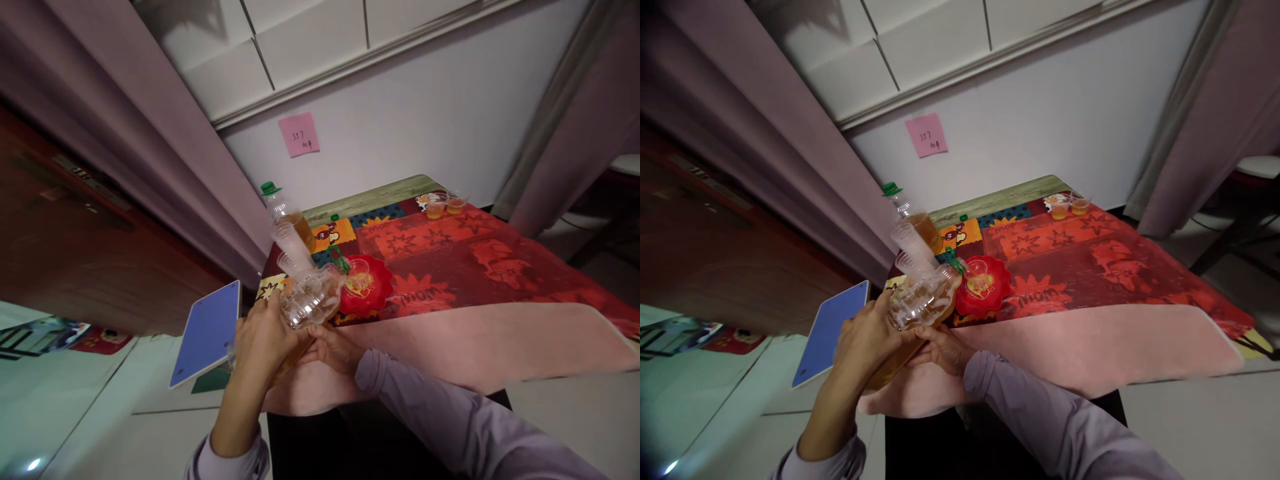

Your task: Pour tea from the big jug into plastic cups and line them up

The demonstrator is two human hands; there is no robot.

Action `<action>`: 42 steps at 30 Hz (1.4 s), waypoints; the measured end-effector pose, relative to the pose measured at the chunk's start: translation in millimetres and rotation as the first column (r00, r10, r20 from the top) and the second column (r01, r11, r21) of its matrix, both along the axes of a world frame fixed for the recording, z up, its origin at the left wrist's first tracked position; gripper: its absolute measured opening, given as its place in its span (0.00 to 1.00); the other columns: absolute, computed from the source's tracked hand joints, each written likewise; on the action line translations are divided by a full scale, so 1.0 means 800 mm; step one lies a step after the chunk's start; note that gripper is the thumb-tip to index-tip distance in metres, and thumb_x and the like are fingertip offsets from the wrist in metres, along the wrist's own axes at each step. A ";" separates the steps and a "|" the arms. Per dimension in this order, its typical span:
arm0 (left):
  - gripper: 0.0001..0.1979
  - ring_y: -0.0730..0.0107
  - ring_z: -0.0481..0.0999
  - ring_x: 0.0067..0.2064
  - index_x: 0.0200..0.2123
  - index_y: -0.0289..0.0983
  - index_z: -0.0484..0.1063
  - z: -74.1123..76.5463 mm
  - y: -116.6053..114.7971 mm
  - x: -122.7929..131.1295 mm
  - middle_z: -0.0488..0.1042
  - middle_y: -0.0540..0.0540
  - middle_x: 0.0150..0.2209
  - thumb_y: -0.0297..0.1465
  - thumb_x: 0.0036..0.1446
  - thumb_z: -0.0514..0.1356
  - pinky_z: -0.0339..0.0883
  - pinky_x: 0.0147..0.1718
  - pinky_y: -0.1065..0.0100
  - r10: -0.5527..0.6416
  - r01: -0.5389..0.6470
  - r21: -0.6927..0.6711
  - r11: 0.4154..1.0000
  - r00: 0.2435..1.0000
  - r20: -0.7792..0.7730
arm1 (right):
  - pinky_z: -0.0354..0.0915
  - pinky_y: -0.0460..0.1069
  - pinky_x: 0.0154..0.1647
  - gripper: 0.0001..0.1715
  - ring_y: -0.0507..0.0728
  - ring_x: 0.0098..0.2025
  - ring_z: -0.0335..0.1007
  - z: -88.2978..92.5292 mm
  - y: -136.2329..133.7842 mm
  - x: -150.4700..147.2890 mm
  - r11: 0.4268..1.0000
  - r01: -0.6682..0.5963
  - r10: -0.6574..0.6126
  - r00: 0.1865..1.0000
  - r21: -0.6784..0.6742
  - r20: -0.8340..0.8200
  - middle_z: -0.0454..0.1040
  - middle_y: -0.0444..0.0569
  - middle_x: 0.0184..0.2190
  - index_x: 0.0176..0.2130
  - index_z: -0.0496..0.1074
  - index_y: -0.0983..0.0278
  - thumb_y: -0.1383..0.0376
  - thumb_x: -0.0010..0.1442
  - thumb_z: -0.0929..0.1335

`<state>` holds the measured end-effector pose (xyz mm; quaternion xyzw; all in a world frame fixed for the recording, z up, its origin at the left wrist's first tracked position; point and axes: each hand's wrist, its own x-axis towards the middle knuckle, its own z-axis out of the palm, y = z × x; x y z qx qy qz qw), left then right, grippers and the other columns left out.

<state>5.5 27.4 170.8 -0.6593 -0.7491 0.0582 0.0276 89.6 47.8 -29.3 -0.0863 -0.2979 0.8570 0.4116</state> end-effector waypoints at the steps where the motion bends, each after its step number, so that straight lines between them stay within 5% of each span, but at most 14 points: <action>1: 0.38 0.32 0.81 0.60 0.66 0.35 0.68 0.001 0.000 0.001 0.80 0.27 0.58 0.53 0.60 0.66 0.72 0.55 0.46 0.003 -0.003 0.001 1.000 1.000 0.001 | 0.78 0.67 0.55 0.39 0.66 0.52 0.82 0.000 0.000 0.000 1.000 0.003 -0.003 1.000 -0.003 0.001 0.81 0.53 0.55 0.61 0.72 0.56 0.43 0.59 0.78; 42: 0.43 0.34 0.81 0.62 0.71 0.38 0.63 0.004 0.003 0.005 0.81 0.28 0.59 0.52 0.60 0.67 0.72 0.57 0.46 0.040 -0.040 -0.024 0.999 0.999 -0.019 | 0.78 0.66 0.55 0.41 0.65 0.51 0.82 0.004 0.001 0.002 1.000 -0.017 0.017 1.000 -0.003 -0.005 0.83 0.55 0.55 0.62 0.71 0.59 0.43 0.58 0.78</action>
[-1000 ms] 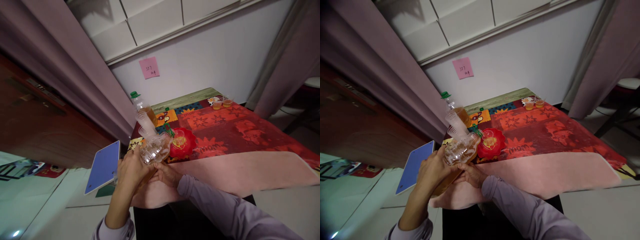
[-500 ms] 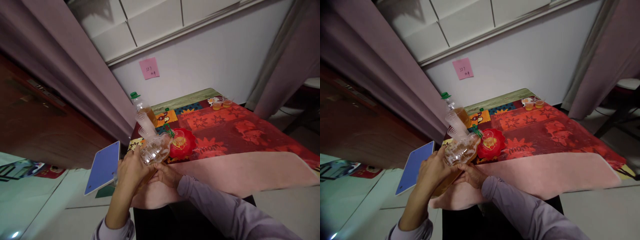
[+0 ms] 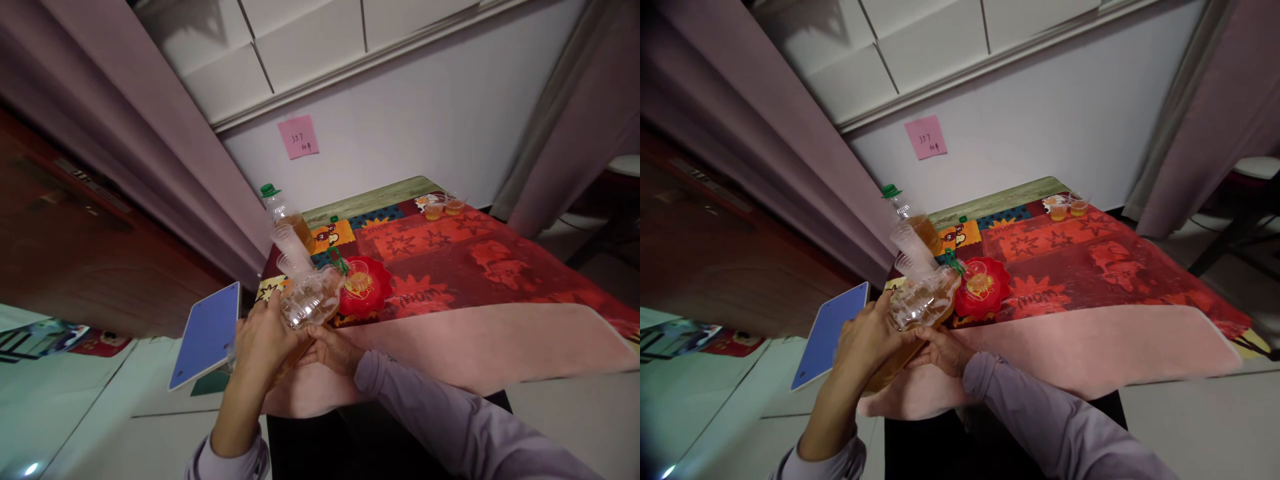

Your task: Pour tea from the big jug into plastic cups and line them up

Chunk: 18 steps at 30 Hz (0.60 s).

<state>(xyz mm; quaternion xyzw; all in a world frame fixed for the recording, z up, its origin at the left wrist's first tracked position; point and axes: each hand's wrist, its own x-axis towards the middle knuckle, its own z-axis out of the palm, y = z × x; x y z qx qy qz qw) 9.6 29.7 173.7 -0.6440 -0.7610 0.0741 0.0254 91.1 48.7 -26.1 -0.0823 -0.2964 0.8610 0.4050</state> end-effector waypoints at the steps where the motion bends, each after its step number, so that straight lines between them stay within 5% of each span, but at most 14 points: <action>1: 0.44 0.34 0.81 0.62 0.71 0.37 0.63 -0.001 0.000 -0.001 0.81 0.28 0.58 0.53 0.59 0.67 0.73 0.56 0.46 -0.003 0.002 0.008 1.000 1.000 0.004 | 0.78 0.67 0.56 0.41 0.65 0.51 0.83 0.001 0.000 0.000 1.000 -0.004 0.004 1.000 0.001 0.000 0.83 0.55 0.55 0.62 0.71 0.59 0.43 0.58 0.78; 18: 0.39 0.31 0.81 0.61 0.68 0.37 0.66 0.000 -0.002 -0.003 0.80 0.26 0.59 0.51 0.61 0.67 0.72 0.55 0.44 -0.026 0.026 0.005 1.000 0.999 0.039 | 0.79 0.65 0.53 0.39 0.65 0.51 0.83 -0.002 0.000 -0.001 1.000 0.012 -0.012 1.000 -0.011 0.015 0.82 0.53 0.55 0.61 0.72 0.58 0.44 0.59 0.78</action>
